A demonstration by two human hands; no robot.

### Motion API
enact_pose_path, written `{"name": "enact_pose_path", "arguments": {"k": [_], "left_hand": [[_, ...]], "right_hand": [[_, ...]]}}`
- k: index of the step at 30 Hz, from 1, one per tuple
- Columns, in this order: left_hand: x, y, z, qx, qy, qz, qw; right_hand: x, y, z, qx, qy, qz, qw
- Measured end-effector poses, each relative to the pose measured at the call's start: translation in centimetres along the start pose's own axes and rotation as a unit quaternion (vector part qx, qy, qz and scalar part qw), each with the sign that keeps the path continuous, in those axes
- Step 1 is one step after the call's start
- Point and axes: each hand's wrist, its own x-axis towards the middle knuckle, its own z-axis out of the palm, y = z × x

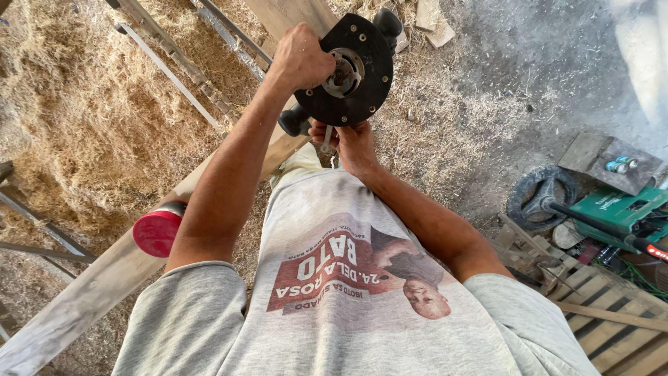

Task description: The person uses a handheld router to shape a wooden beam, then stops to change the router bit, using a wrench to loosen and tighten the collet, and resumes routing the wood.

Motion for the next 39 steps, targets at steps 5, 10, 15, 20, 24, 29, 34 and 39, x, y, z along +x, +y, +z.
{"name": "enact_pose_path", "arguments": {"k": [5,10,15,20,24,29,34,39], "left_hand": [[0.1,0.7,0.4,-0.001,0.005,-0.007,1.000],[0.5,0.9,1.0,0.006,0.021,0.017,1.000],[1.0,1.2,1.2,0.009,0.033,0.024,0.999],[1.2,1.6,1.3,0.011,0.031,0.017,0.999],[1.3,1.9,1.4,0.013,0.033,0.027,0.999],[1.4,2.4,1.6,0.003,0.012,0.016,1.000],[1.7,2.6,1.5,0.001,0.013,0.020,1.000],[1.9,2.7,1.2,-0.008,0.011,0.026,1.000]], "right_hand": [[1.0,0.5,0.7,0.019,0.043,-0.015,0.999],[1.2,1.0,0.3,0.010,0.056,-0.036,0.998],[0.9,0.9,0.2,0.010,0.083,-0.047,0.995],[1.0,0.6,0.5,0.025,0.092,-0.051,0.994],[1.4,0.4,0.5,0.018,0.078,-0.064,0.995],[1.6,0.4,0.2,0.017,0.084,-0.051,0.995],[1.9,0.2,-0.7,0.034,0.067,-0.053,0.996],[1.9,-0.9,-2.2,0.075,0.017,-0.061,0.995]]}}
